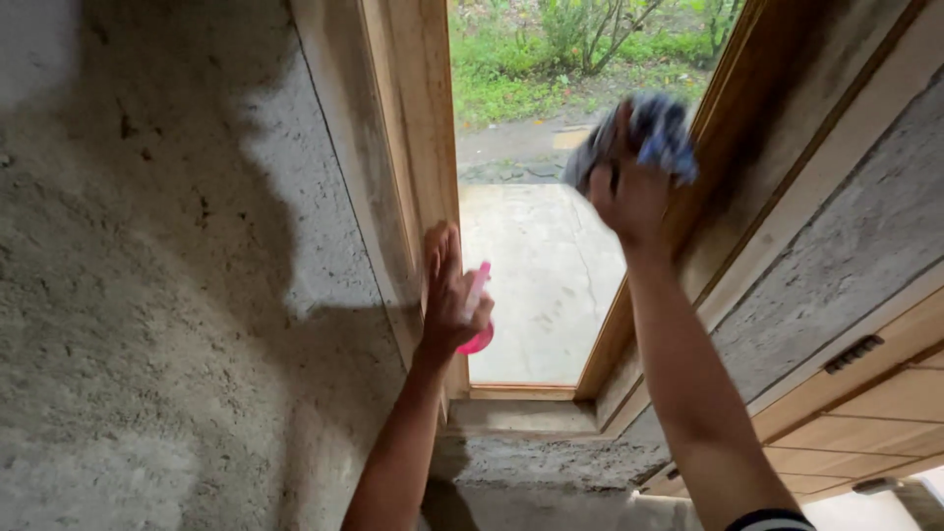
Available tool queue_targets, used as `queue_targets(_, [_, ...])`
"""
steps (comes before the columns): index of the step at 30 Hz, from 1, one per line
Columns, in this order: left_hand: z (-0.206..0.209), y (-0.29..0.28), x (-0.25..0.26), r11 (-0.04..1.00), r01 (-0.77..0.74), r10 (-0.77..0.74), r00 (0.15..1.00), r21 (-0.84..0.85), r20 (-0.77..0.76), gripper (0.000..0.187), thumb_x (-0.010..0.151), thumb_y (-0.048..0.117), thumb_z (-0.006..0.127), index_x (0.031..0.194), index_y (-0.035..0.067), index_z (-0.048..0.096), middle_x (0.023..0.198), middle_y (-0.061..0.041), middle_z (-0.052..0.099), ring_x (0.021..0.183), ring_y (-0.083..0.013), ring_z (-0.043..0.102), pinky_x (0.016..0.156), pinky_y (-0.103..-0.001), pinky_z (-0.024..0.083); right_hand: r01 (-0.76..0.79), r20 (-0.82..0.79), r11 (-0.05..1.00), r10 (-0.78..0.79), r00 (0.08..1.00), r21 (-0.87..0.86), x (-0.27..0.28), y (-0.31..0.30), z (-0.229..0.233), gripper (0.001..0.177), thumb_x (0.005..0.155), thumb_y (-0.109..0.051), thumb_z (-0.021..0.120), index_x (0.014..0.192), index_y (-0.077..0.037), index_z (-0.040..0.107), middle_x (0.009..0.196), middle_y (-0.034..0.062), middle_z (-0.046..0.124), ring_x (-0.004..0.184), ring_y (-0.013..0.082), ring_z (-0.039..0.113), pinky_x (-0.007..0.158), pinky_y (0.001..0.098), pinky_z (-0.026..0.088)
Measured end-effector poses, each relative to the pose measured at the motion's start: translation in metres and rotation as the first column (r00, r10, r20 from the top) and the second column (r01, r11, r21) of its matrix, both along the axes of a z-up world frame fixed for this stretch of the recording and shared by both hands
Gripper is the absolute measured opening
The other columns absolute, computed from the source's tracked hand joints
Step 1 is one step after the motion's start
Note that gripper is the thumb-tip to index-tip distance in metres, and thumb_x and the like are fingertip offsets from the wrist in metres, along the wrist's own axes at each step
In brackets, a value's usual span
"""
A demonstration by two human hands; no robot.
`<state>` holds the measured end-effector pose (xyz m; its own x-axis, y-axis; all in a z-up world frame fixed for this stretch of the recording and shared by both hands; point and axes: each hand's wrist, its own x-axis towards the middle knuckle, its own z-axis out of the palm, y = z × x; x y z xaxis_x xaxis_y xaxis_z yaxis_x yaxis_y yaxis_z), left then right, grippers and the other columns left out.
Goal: The person sprays a pink liquid cleaner onto the wooden window frame and wipes it with a blue checkered cloth. The person repeatedly sprays and wipes the frame from top to bottom, focusing on the vertical and horizontal sections.
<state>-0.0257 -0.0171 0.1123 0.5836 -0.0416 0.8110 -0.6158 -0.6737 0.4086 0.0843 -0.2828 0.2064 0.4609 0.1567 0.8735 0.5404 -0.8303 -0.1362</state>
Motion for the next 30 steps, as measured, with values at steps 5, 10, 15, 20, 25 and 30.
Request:
queue_targets(5, [0.091,0.006,0.005,0.998,0.002,-0.002,1.000,0.065,-0.003,0.109,0.072,0.029,0.066,0.162,-0.002,0.012,0.164,-0.033,0.016,0.152,-0.0514,0.013,0.125,-0.051,0.012,0.081,0.166,0.992,-0.096,0.981,0.095,-0.049,0.024,0.079,0.022,0.093,-0.035,0.058,0.087,-0.018,0.071,0.071,0.0088,0.063,0.066,0.0325,0.065,0.063,0.0399,0.050])
queue_targets(10, [0.144,0.008,0.013,0.997,0.068,-0.071,0.994,0.033,0.080,0.107,0.076,0.024,0.067,0.160,-0.008,0.009,0.164,-0.033,0.018,0.153,-0.0503,0.008,0.127,-0.050,0.005,0.022,0.242,0.995,-0.045,0.969,0.096,-0.031,0.024,0.009,0.068,0.098,-0.026,0.049,0.160,-0.004,0.034,0.084,0.0352,0.066,0.077,0.0559,0.065,0.064,0.0510,0.051])
queue_targets(15, [0.156,0.003,0.017,0.993,0.071,-0.075,0.997,-0.097,-0.034,0.109,0.078,0.022,0.066,0.163,0.001,0.002,0.168,-0.026,0.013,0.155,-0.0454,0.008,0.128,-0.051,0.004,0.062,0.101,0.992,-0.073,0.992,0.108,-0.043,0.016,0.051,0.072,0.097,-0.031,0.048,0.164,-0.010,0.028,0.070,0.0320,0.065,0.070,0.0551,0.066,0.063,0.0578,0.046])
queue_targets(20, [0.160,0.009,0.015,0.988,0.119,-0.123,0.992,-0.096,-0.035,0.108,0.076,0.021,0.067,0.162,-0.002,0.005,0.164,-0.035,0.015,0.152,-0.0521,0.013,0.125,-0.053,0.010,0.048,0.270,0.982,-0.097,0.958,0.182,-0.013,0.019,0.101,0.074,0.091,-0.029,0.050,0.160,-0.011,0.034,0.107,0.0349,0.069,0.081,0.0585,0.065,0.076,0.0583,0.050])
queue_targets(25, [0.151,0.016,0.024,0.992,0.095,-0.100,0.993,-0.078,-0.068,0.106,0.076,0.018,0.067,0.163,0.002,0.008,0.167,-0.027,0.015,0.153,-0.0469,0.014,0.126,-0.051,0.009,0.211,0.327,0.976,-0.213,0.921,0.042,-0.049,0.082,0.075,0.045,0.088,-0.037,0.050,0.126,-0.016,0.062,0.070,0.0122,0.067,0.065,0.0388,0.071,0.058,0.0480,0.051])
queue_targets(30, [0.141,0.018,0.027,0.992,0.099,-0.103,0.994,-0.082,-0.042,0.107,0.073,0.021,0.067,0.164,0.004,0.013,0.169,-0.021,0.015,0.154,-0.0432,0.014,0.127,-0.047,0.010,-0.070,0.338,0.965,0.156,0.928,-0.251,-0.026,0.092,-0.038,0.059,0.091,-0.054,0.031,0.113,-0.011,0.066,0.088,0.0178,0.060,0.073,0.0453,0.062,0.056,0.0565,0.049])
